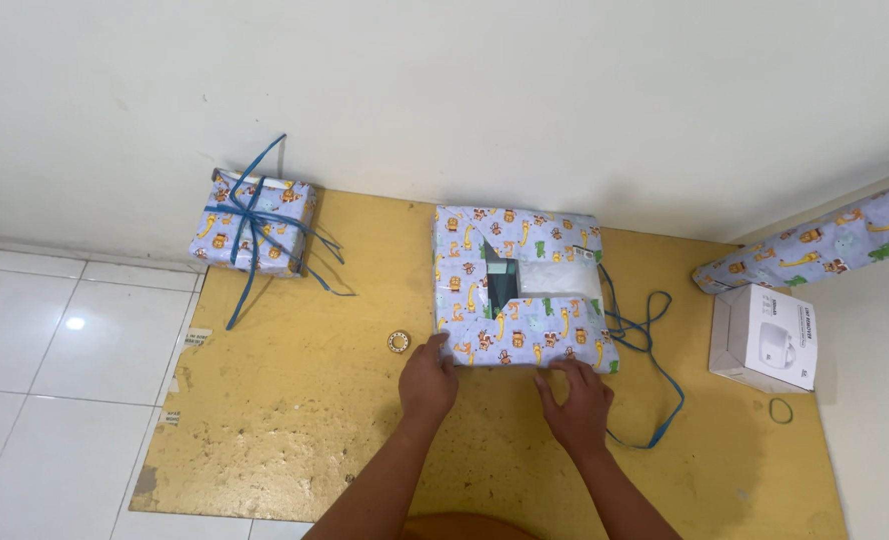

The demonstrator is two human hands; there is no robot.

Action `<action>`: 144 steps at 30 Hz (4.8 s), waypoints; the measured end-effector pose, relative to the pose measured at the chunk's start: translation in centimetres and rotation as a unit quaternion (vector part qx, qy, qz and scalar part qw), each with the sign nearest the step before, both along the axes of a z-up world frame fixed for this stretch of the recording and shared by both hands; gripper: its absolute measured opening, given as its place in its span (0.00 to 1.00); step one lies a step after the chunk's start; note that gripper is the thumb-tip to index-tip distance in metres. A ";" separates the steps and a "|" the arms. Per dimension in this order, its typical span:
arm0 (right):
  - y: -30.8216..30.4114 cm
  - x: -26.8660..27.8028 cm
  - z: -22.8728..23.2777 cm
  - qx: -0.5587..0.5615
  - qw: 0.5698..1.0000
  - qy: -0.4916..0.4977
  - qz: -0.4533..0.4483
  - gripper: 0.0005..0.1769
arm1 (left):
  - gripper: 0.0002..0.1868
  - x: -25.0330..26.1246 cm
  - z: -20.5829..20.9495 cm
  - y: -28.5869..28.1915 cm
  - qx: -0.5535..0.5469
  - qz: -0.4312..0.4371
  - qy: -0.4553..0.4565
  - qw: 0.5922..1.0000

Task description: The person wraps a rectangular box with patterned wrapping paper on a yellow table. They fold the paper edges, smooth the surface, and secure the folds with clear tape. A completed gift and a roll of wrapping paper are visible nearby.

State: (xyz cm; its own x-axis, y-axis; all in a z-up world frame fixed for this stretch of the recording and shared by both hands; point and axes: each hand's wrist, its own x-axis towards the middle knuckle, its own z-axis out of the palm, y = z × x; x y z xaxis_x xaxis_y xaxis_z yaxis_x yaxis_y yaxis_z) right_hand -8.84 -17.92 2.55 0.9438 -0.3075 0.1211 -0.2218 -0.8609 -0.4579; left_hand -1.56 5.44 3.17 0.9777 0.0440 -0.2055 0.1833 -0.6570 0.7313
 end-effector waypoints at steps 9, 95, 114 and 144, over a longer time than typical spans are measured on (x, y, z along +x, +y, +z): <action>-8.5 0.6 -3.6 0.126 0.985 0.052 -0.108 0.65 | 0.38 -4.2 0.6 -3.9 0.063 -0.112 -0.169 0.977; -3.0 -1.2 -2.3 0.044 0.961 -0.061 0.265 0.17 | 0.28 -5.1 -0.4 -9.5 0.128 -0.010 -0.205 0.970; -2.1 -0.9 -2.9 0.031 0.970 -0.058 0.234 0.19 | 0.12 -2.8 -2.2 -10.5 0.077 -0.091 -0.203 0.972; -0.8 -1.7 -4.3 0.062 0.969 -0.048 0.234 0.18 | 0.13 -2.8 -1.6 -10.6 0.032 -0.053 -0.200 0.978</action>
State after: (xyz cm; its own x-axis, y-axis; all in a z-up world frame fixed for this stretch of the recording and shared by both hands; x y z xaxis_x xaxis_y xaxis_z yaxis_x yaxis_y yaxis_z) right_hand -10.59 -18.70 -1.74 0.9697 0.1335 0.2046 0.2283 -0.7936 -0.5640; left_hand -4.34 -5.15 1.53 0.9789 -0.0607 0.1949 -0.1805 -0.7036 0.6873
